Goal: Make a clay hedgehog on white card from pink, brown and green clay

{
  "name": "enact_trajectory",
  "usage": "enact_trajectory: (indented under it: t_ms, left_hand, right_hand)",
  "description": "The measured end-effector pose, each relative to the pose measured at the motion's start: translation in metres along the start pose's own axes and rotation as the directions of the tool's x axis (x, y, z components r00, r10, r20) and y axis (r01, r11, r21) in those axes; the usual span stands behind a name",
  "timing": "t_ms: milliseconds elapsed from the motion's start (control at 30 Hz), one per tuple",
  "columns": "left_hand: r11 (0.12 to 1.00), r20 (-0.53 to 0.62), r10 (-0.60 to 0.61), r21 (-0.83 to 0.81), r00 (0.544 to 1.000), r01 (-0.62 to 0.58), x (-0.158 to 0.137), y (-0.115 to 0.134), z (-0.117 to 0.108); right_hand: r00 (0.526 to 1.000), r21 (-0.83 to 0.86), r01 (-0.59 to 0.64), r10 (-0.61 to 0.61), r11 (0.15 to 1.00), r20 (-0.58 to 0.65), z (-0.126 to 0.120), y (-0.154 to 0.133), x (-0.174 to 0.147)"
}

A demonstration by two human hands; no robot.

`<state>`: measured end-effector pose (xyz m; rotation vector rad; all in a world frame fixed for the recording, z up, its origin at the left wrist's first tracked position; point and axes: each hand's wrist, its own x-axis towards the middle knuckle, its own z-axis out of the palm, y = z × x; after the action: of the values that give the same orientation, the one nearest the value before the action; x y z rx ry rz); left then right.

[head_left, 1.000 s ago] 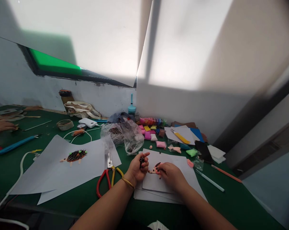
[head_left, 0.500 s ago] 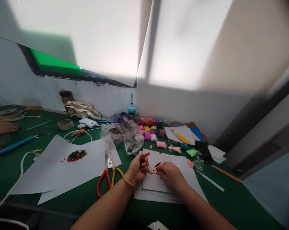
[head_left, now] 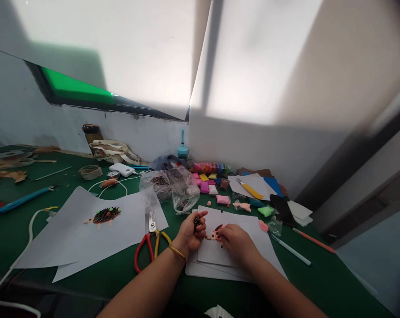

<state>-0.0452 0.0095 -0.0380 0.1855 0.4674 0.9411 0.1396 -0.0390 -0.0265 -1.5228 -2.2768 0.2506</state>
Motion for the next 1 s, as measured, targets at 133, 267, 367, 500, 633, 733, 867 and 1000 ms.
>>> enact_trajectory:
  t_ms: [133,267,367,500,633,733,867,1000]
  left_hand:
    - [1.0,0.003,0.005,0.007,1.0,-0.005,0.001,-0.001,-0.001]
    - [1.0,0.002,0.007,0.009,1.0,-0.007,0.001,-0.001,-0.001]
    - [1.0,-0.007,0.006,0.012,1.0,-0.006,0.001,-0.001,-0.001]
    - [1.0,-0.014,0.009,0.017,1.0,-0.009,0.001,-0.001,-0.001]
    - [1.0,-0.009,0.002,0.018,1.0,-0.002,0.001,0.0,-0.001]
    - [1.0,-0.002,0.009,0.016,1.0,-0.009,0.001,0.0,-0.001]
    - [1.0,-0.005,0.01,0.013,1.0,-0.009,0.001,0.0,-0.001]
    - [1.0,-0.006,0.004,0.015,1.0,-0.004,0.001,-0.001,-0.002]
  right_hand:
    - [0.991,0.273,-0.128,0.133,0.953,-0.002,-0.012,-0.002,-0.003]
    - [0.965,0.593,-0.251,0.248,0.765,0.089,-0.017,0.001,-0.004]
    - [0.95,0.692,-0.295,0.279,0.659,0.139,-0.021,0.001,-0.005]
    - [0.945,0.714,-0.308,0.291,0.629,0.151,-0.027,-0.002,-0.005]
    - [0.946,0.681,-0.306,0.291,0.665,0.142,-0.03,-0.004,-0.006]
    - [0.949,0.645,-0.295,0.294,0.705,0.113,-0.027,-0.002,-0.006]
    - [0.957,0.62,-0.267,0.28,0.738,0.078,-0.023,0.001,-0.007]
    - [0.96,0.597,-0.263,0.267,0.758,0.084,-0.023,0.003,-0.008]
